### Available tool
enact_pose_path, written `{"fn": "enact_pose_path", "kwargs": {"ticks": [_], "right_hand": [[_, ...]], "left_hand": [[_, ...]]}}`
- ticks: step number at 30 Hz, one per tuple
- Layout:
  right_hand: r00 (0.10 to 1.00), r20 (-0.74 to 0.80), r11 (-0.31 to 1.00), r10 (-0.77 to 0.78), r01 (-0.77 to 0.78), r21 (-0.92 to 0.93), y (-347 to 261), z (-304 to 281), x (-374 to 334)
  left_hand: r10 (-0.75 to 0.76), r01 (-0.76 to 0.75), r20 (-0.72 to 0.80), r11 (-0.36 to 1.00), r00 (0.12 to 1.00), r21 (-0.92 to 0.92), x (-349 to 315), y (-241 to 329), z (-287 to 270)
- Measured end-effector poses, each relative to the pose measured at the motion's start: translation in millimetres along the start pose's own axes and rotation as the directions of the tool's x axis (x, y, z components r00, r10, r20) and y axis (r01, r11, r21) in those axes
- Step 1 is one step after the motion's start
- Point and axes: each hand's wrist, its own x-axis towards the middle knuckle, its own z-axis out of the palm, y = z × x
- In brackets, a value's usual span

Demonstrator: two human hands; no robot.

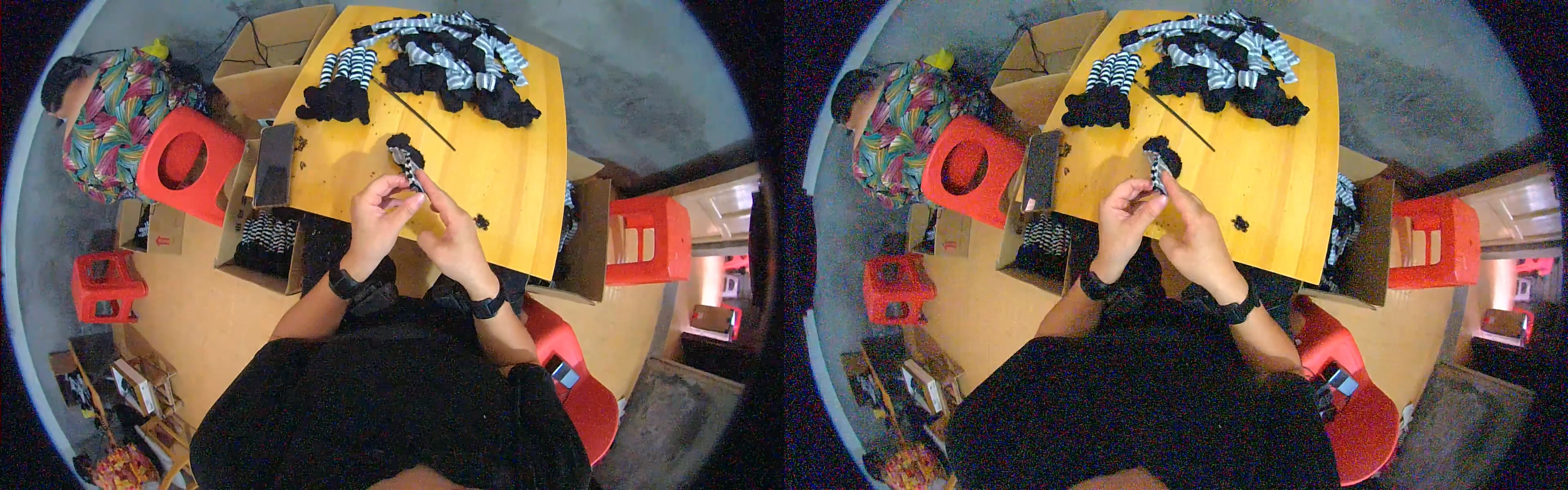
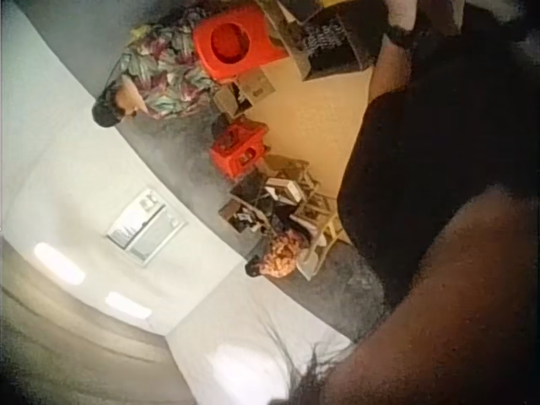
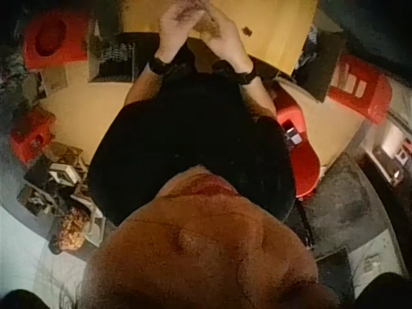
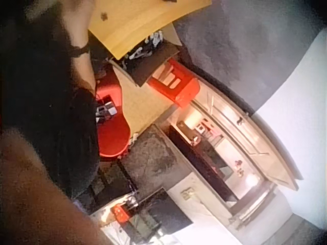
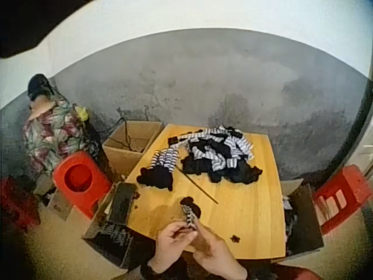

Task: Turning small striped fabric tubes right-side out using a thin stick.

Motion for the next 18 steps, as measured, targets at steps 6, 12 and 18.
{"fn": "enact_pose_path", "kwargs": {"ticks": [6, 12, 18], "right_hand": [[0.999, -0.04, 0.998, 0.037, -0.035, 0.045, 7, 5, -8], [0.973, -0.166, 0.933, 0.163, -0.097, 0.347, 28, 9, -8], [0.941, -0.286, 0.958, 0.179, -0.101, 0.27, 38, 14, -8]], "left_hand": [[-0.128, 0.128, 0.02, 0.991, 0.992, -0.047, -7, -5, -7], [0.249, -0.271, 0.113, 0.919, 0.962, 0.286, -6, 1, -2], [0.327, -0.315, 0.071, 0.795, 0.942, 0.518, -11, 10, 5]]}}
